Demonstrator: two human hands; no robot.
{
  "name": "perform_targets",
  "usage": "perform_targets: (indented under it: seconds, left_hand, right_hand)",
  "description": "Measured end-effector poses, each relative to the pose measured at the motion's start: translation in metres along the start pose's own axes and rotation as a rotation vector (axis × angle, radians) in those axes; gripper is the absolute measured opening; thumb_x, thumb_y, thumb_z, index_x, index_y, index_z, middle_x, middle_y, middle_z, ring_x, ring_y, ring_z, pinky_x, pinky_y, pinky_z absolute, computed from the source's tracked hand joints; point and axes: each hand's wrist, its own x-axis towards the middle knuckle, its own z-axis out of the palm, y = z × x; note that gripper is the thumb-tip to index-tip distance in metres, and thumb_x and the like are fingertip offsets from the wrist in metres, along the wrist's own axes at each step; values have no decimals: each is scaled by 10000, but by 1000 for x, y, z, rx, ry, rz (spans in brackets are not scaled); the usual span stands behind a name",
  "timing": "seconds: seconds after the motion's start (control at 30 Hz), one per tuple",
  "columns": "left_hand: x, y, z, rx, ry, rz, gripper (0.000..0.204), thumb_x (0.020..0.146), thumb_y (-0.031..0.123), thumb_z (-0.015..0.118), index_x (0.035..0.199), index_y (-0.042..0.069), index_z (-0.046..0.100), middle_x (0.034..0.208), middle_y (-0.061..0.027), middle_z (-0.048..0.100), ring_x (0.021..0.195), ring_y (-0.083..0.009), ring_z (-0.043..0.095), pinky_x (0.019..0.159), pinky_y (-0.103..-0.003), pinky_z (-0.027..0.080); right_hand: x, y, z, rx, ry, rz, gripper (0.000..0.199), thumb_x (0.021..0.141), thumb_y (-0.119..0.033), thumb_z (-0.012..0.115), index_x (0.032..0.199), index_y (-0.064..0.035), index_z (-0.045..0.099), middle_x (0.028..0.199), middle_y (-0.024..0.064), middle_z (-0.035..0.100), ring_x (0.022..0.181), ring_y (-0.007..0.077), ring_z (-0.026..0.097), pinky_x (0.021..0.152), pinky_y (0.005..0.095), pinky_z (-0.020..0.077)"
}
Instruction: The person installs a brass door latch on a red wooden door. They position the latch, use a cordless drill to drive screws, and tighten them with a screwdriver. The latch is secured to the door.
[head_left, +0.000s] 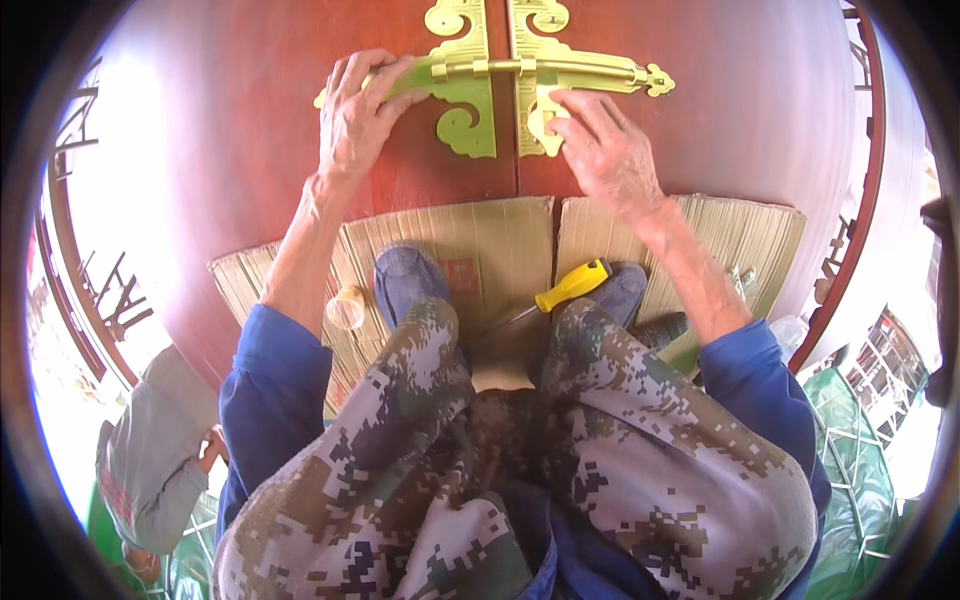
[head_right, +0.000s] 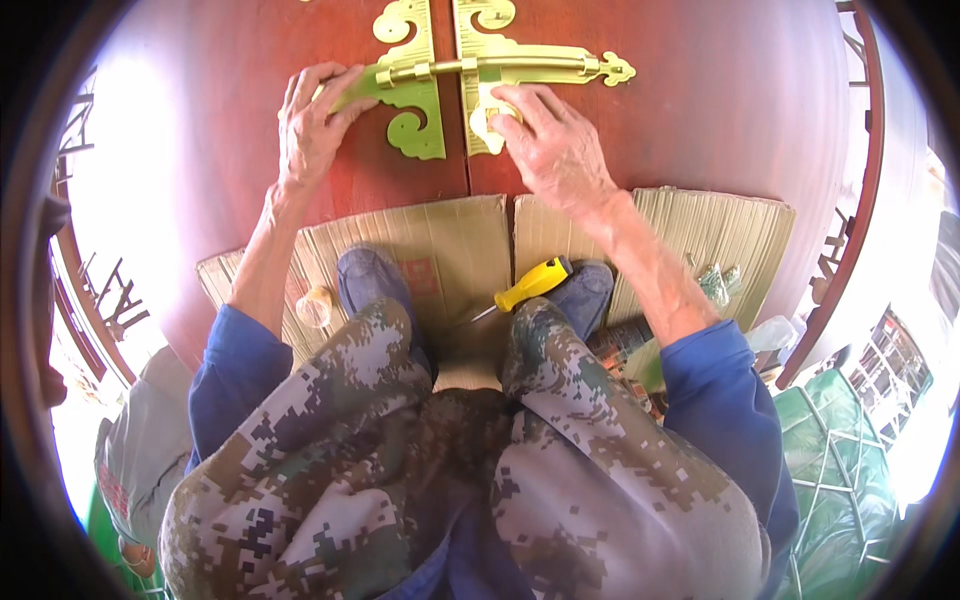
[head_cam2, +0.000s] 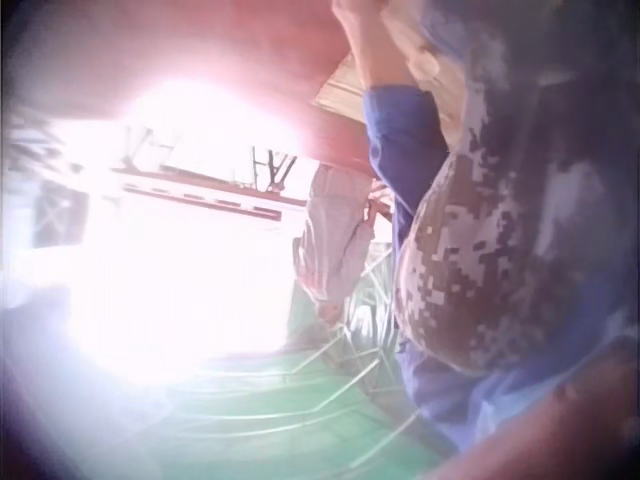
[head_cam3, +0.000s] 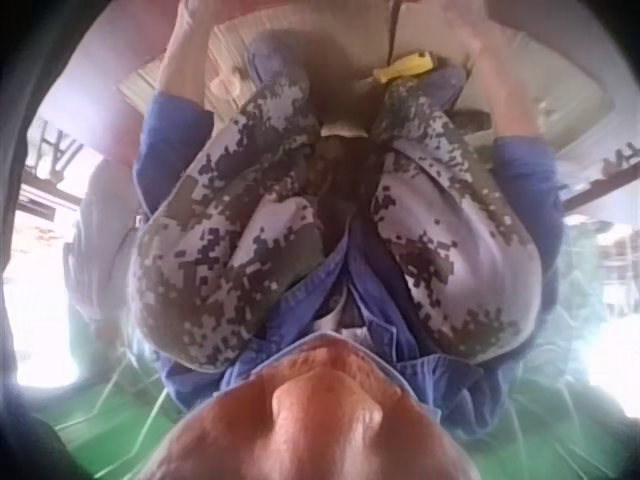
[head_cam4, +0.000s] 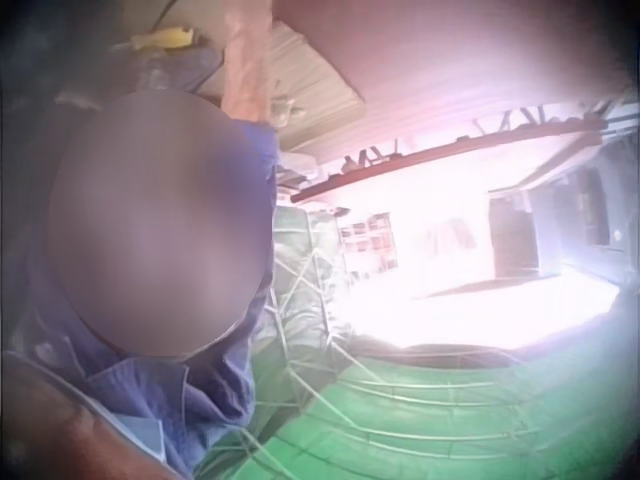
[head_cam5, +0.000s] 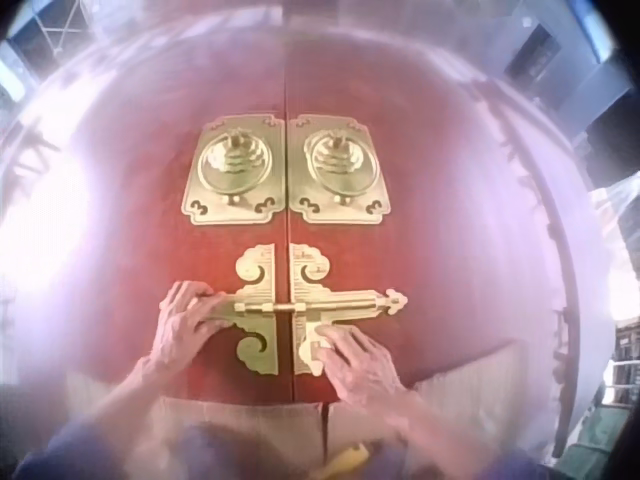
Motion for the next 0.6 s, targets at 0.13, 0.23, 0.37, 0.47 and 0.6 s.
perform_targets:
  seconds: [0.13,0.23,0.37,0.47,0.6]
  left_hand:
    - [1,7,-5,34,-39,6,441,785,255,860,1200,135,770,1157,-20,644,1122,-264,603,969,-435,504]
    - [5,10,0,31,-54,26,461,778,236,862,1221,140,774,1160,-31,637,1113,-264,603,967,-430,505]
    - [7,17,-1,21,-75,32,513,749,166,878,1250,139,772,1152,-55,636,1077,-276,610,941,-425,517]
    - [7,15,-2,10,-83,18,518,748,161,876,1254,134,773,1153,-56,635,1080,-278,604,952,-425,504]
    - [9,18,-3,-13,-110,-15,509,749,157,876,1248,129,778,1166,-53,629,1079,-274,596,955,-422,497]
  right_hand:
    - [-8,-36,1,-94,140,46,320,846,-41,699,1166,-47,692,1241,118,605,1085,285,644,923,399,590]
    - [-28,-67,14,30,11,-4,394,870,-75,695,1259,-18,674,1259,132,580,1056,284,638,938,409,571]
    - [-23,-80,48,60,-70,306,524,876,-122,774,1346,28,597,1048,111,558,920,273,659,740,374,584]
    - [-20,-76,55,45,-29,298,549,895,-132,763,1378,40,568,992,107,535,847,271,664,689,371,581]
    - [-24,-73,63,21,10,276,533,907,-122,747,1372,74,576,988,111,555,802,263,666,658,362,584]
